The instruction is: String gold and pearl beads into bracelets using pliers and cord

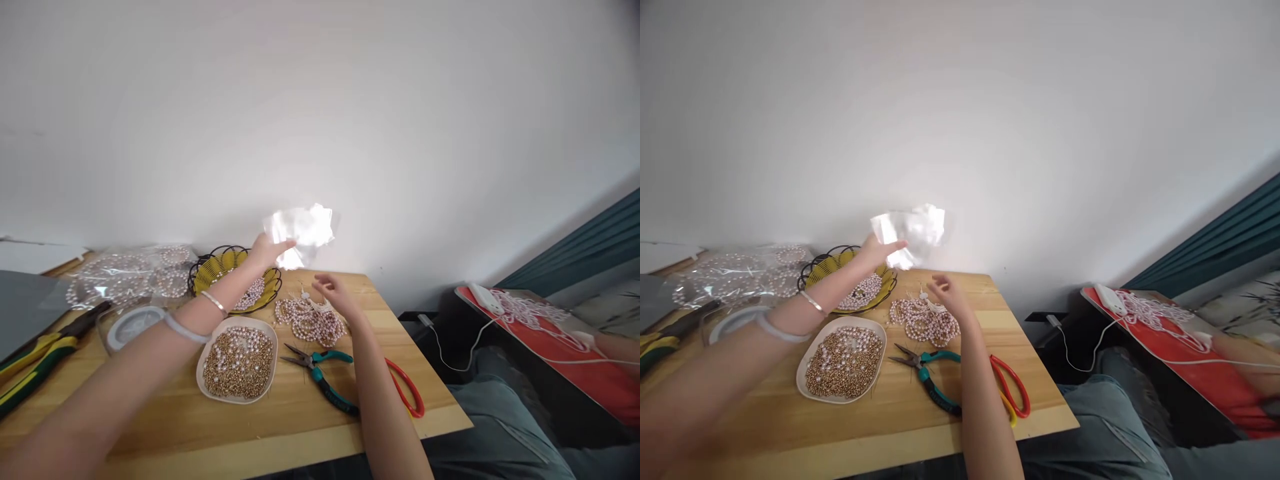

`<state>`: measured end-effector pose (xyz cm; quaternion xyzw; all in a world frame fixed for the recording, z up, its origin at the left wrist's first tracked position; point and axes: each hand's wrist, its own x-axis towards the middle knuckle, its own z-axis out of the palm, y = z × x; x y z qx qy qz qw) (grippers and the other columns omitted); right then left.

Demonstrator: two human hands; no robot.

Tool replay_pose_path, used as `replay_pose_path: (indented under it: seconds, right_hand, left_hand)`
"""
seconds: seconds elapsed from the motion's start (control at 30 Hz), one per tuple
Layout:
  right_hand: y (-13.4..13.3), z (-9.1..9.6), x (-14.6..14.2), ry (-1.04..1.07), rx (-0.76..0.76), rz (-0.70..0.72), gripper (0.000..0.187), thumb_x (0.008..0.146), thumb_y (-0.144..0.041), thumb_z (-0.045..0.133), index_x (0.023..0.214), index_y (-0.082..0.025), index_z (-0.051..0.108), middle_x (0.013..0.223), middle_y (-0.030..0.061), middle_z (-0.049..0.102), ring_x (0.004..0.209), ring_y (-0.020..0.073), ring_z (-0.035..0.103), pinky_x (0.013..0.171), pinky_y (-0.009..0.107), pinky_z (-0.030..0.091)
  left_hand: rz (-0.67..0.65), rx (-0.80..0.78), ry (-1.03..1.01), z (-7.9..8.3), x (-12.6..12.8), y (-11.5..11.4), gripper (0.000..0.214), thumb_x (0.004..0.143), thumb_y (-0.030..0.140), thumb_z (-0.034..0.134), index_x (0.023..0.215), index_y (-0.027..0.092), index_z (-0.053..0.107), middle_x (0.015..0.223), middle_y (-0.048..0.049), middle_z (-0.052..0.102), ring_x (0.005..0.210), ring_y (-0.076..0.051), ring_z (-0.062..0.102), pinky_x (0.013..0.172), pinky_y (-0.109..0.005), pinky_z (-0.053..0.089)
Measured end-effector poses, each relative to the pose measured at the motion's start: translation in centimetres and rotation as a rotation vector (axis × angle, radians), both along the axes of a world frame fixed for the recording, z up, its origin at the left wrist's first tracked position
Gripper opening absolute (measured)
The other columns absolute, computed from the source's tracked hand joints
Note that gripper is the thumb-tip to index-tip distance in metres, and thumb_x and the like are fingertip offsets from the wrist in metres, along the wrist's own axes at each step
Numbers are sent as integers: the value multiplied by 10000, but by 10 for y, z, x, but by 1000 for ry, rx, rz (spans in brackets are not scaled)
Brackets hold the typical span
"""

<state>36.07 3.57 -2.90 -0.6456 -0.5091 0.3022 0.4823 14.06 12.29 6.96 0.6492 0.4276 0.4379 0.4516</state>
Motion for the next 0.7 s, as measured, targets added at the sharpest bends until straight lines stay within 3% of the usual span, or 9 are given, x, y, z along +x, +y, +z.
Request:
replay_pose_path:
  seconds: [0.13,0.27,0.4,0.57,0.63,0.7]
  right_hand:
    - [3,-16,-13,-137,-205,-13,244,986,-311,670,1172,-153,666,1163,77,694,976,211,699,847,412,603]
    - [11,-16,-16,-150,-235,-73,282,991,-320,661,1223,-159,650,1210,87,682,1002,220,697,853,418,605]
    - [1,3,11,-73,-152,-210,254,997,-326,649,1206,-182,666,1227,85,683,998,214,695,847,397,608]
    - [-35,36,64,20,44,-467,277,1004,-337,643,1212,-155,641,1133,71,691,915,195,705,771,363,613]
    - [-48,51,84,11,113,-567,249,1016,-344,623,1165,-146,643,1030,47,692,782,150,683,674,303,596]
    - [-55,64,101,-27,150,-627,231,1022,-354,614,1112,-143,644,919,13,674,651,107,627,581,247,551]
  left_hand:
    - [190,-15,117,26,-52,-15,498,695,527,868,920,142,646,793,-92,637,836,-328,658,694,-412,531]
    - [211,8,168,38,-98,-50,453,668,550,856,769,147,678,718,-93,691,813,-322,693,711,-381,556]
    - [229,-4,179,39,-137,-81,435,696,513,829,883,122,783,957,-122,808,992,-313,724,846,-365,587]
    - [309,-72,219,25,-180,-100,404,627,465,841,883,153,827,762,-30,814,898,-305,761,658,-317,620]
    - [350,-113,261,18,-190,-103,416,616,489,828,883,170,839,767,-20,821,840,-288,766,581,-285,606]
    - [379,-130,284,12,-195,-105,412,619,496,822,879,177,846,824,-29,837,857,-293,769,605,-295,621]
